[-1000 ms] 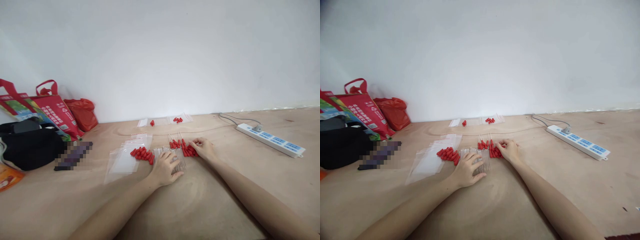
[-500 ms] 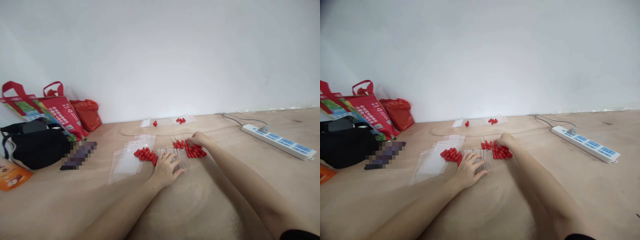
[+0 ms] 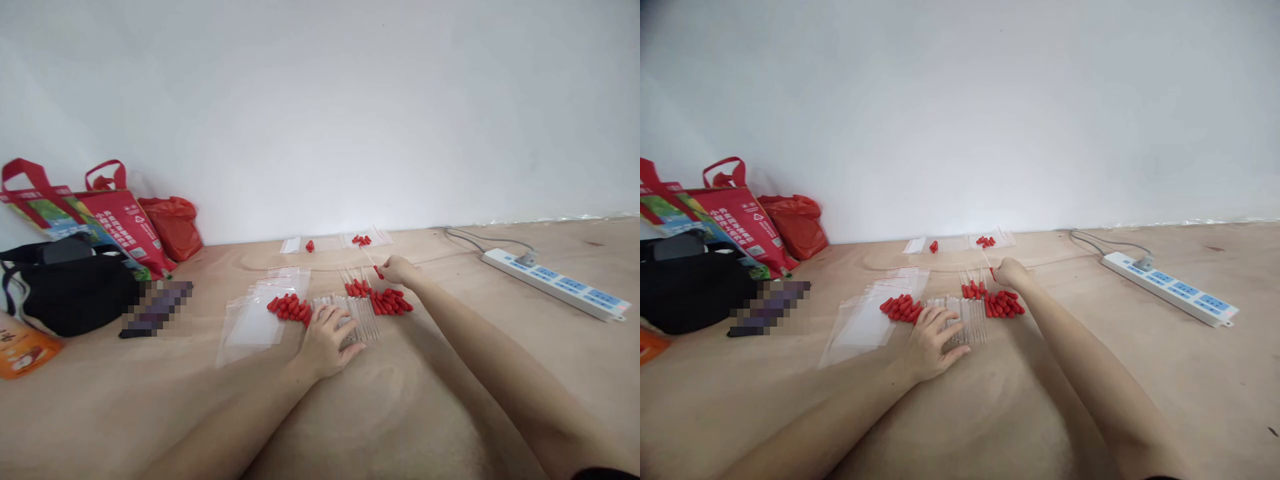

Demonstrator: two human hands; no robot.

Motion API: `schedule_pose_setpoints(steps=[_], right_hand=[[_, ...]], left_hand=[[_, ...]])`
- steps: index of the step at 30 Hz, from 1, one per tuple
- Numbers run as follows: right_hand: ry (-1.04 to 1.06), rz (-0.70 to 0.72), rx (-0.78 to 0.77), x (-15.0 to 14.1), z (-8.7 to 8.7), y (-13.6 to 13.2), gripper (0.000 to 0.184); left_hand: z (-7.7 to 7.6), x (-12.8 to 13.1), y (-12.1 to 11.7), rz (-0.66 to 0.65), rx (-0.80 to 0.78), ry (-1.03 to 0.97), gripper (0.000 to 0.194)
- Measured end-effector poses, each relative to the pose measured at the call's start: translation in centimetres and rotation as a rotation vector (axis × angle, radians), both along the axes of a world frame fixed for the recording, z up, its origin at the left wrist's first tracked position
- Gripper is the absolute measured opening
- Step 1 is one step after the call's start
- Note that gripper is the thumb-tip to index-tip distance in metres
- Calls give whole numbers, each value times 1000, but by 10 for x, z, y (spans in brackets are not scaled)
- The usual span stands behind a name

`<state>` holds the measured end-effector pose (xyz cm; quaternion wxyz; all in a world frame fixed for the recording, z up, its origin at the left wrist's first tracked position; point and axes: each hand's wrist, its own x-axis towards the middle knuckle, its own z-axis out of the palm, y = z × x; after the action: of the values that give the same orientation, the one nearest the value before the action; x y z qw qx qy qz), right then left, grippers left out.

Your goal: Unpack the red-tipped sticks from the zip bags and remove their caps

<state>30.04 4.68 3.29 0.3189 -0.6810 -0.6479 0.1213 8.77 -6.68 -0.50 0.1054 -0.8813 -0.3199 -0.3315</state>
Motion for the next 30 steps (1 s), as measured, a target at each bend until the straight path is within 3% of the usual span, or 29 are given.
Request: schedule_pose_setpoints(steps=[3,5,9,13,20,30], right_hand=[[-28,17,-23,-1,10,-21,21],[-39,53,43,-5,10,-42,16],[-231,276,570,-17,-11,-91,14],[-300,425,827,-31,-36,-124,15],[-356,496,881,-38,-44,-127,15],[-353,478,839,-41,-46,-128,9]], left_hand=[[0,-9,-4,1,63,-15,28],[2,-20,-8,24,99,-4,32],[7,-41,-12,85,212,-43,49],[11,-47,-11,133,244,-35,41],[6,-38,-11,105,139,37,19],[7,-36,-13,84,91,60,22]])
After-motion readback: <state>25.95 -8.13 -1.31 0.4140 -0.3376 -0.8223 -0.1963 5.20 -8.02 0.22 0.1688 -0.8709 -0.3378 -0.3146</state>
